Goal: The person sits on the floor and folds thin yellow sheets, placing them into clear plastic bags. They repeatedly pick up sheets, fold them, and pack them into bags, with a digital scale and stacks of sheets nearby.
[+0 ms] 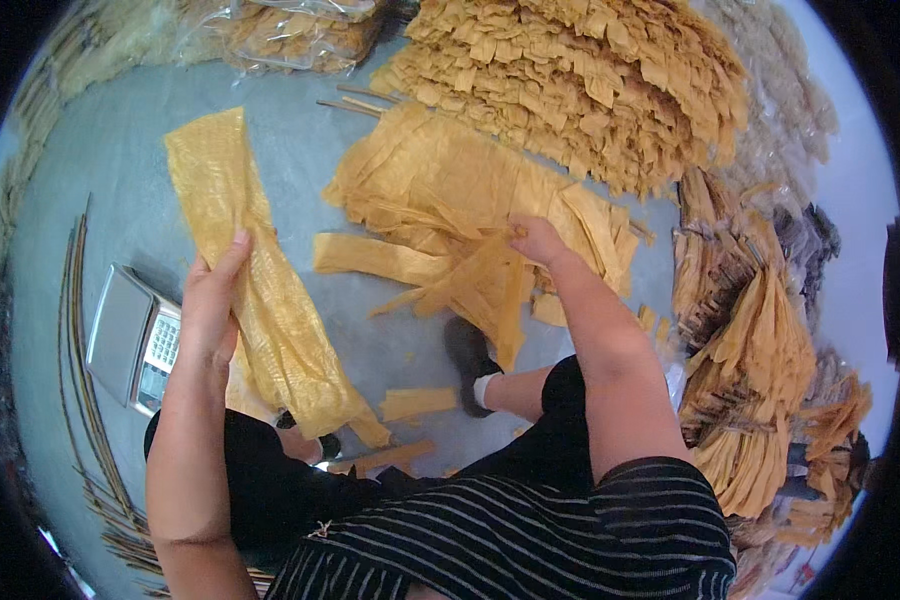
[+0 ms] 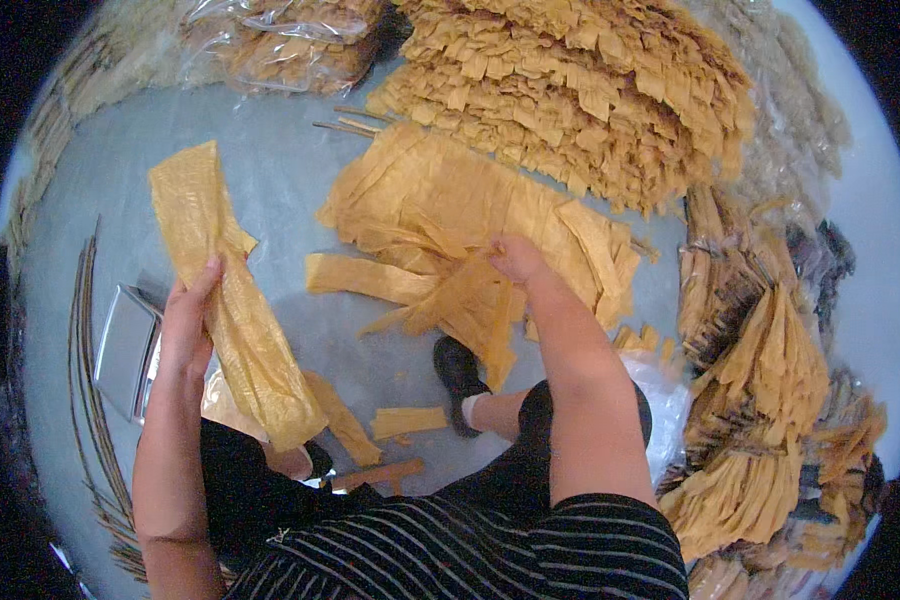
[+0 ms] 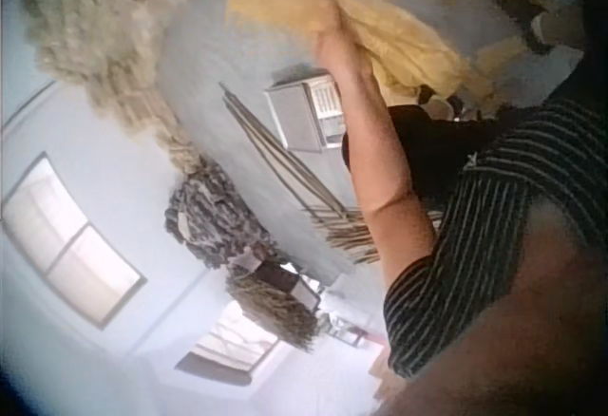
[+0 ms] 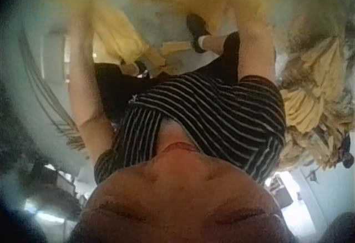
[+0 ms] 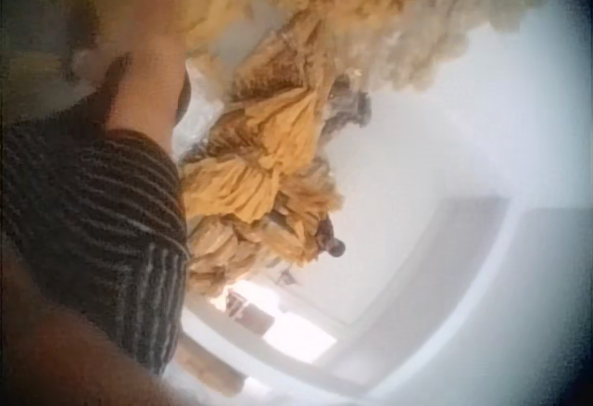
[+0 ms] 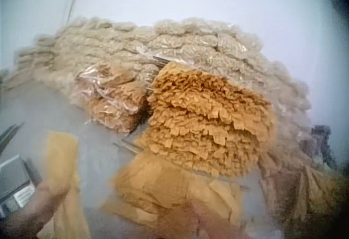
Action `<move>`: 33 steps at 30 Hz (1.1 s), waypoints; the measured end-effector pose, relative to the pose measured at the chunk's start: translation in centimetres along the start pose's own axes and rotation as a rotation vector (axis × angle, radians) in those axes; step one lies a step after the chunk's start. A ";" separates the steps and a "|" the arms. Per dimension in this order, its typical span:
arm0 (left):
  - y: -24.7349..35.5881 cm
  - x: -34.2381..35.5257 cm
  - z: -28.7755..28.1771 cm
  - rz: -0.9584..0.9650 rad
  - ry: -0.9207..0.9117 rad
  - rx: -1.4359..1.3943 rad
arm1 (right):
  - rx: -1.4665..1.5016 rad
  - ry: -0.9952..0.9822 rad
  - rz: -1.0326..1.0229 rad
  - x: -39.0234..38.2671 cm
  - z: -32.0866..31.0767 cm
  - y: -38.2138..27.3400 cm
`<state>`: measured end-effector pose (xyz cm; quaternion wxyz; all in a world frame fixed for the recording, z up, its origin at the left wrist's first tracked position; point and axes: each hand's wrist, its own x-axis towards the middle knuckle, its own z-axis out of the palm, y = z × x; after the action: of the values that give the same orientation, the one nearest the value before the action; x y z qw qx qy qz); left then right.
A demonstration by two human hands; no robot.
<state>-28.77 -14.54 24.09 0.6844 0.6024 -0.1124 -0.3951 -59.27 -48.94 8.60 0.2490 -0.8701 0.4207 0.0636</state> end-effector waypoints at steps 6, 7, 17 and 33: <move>-1.2 1.1 0.6 0.129 0.038 0.175 | 0.537 0.025 -0.213 -1.8 -9.6 -10.6; -1.4 1.2 1.0 0.169 0.039 0.244 | 0.571 -0.013 -0.255 -3.5 -11.4 -12.7; -3.5 -2.8 6.8 0.013 -0.520 0.139 | 0.879 -0.009 -0.545 -10.2 -11.2 -23.1; -1.7 -2.7 6.2 -0.009 -0.170 -0.192 | 1.066 0.206 -0.458 -9.6 -3.3 -28.0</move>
<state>-35.19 -17.17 24.94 0.7250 0.4991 -0.1289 -0.4567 -44.34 -29.20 25.19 0.6172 -0.6952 0.2182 -0.2969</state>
